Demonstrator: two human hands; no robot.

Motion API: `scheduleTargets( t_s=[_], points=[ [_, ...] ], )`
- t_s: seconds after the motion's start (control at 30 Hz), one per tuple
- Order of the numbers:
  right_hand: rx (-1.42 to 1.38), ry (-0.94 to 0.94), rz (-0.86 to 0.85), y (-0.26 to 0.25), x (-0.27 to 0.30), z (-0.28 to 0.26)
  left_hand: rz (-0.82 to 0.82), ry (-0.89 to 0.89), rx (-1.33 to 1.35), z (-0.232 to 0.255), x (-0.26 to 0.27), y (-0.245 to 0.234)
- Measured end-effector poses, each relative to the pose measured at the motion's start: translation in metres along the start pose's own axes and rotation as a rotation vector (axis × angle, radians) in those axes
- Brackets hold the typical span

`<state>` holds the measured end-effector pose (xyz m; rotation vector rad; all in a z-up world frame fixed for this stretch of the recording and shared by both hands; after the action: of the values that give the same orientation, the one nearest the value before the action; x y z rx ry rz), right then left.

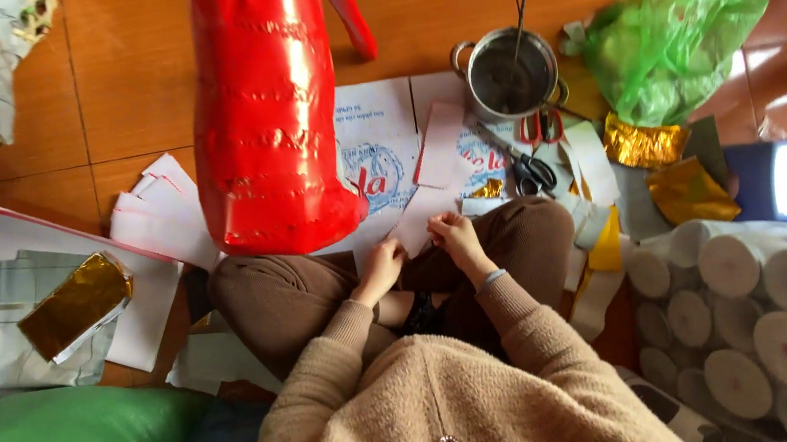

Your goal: Wrapping the legs of a bamboo giraffe frame with red decorative paper or tape using scissors.

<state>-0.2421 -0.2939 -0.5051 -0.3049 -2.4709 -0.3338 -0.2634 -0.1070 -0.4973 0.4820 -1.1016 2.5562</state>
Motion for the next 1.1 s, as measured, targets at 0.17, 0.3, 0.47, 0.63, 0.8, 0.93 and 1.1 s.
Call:
scheduleTargets(
  t_s=[0.17, 0.3, 0.47, 0.63, 0.8, 0.93, 1.1],
  points=[
    [0.531, -0.224, -0.05, 0.016, -0.006, -0.022, 0.054, -0.035, 0.101, 0.002, -0.003, -0.013],
    [1.135, -0.536, -0.025, 0.041, -0.004, -0.06, 0.134, -0.011, 0.161, 0.003, -0.015, -0.027],
    [1.499, -0.432, -0.042, 0.056, -0.014, -0.071, 0.171, 0.025, 0.263, -0.003, -0.028, -0.024],
    [1.482, -0.655, 0.169, 0.046, -0.04, -0.07, 0.188, 0.044, 0.324, 0.008, -0.036, -0.027],
    [1.062, -1.336, 0.453, 0.044, -0.026, -0.109, 0.005, -0.123, 0.833, 0.013, -0.045, -0.011],
    [1.093, -1.412, 0.465, 0.058, -0.006, -0.109, -0.183, -0.221, 1.33, 0.002, -0.07, 0.009],
    [1.249, -1.134, 0.381, 0.035, -0.047, -0.072, -0.281, -0.277, 1.41, 0.008, -0.078, 0.016]
  ],
)
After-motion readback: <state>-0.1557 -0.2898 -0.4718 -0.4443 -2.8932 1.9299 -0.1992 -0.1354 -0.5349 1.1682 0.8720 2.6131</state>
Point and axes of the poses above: each hand's wrist, its own x-axis away from the middle knuckle, its own y-axis out of the palm, z = x × y, the point moved 5 cm from there along -x, towards the middle knuckle, and after that the axes turned 3 degrees about -y, right-handed, at the moved point
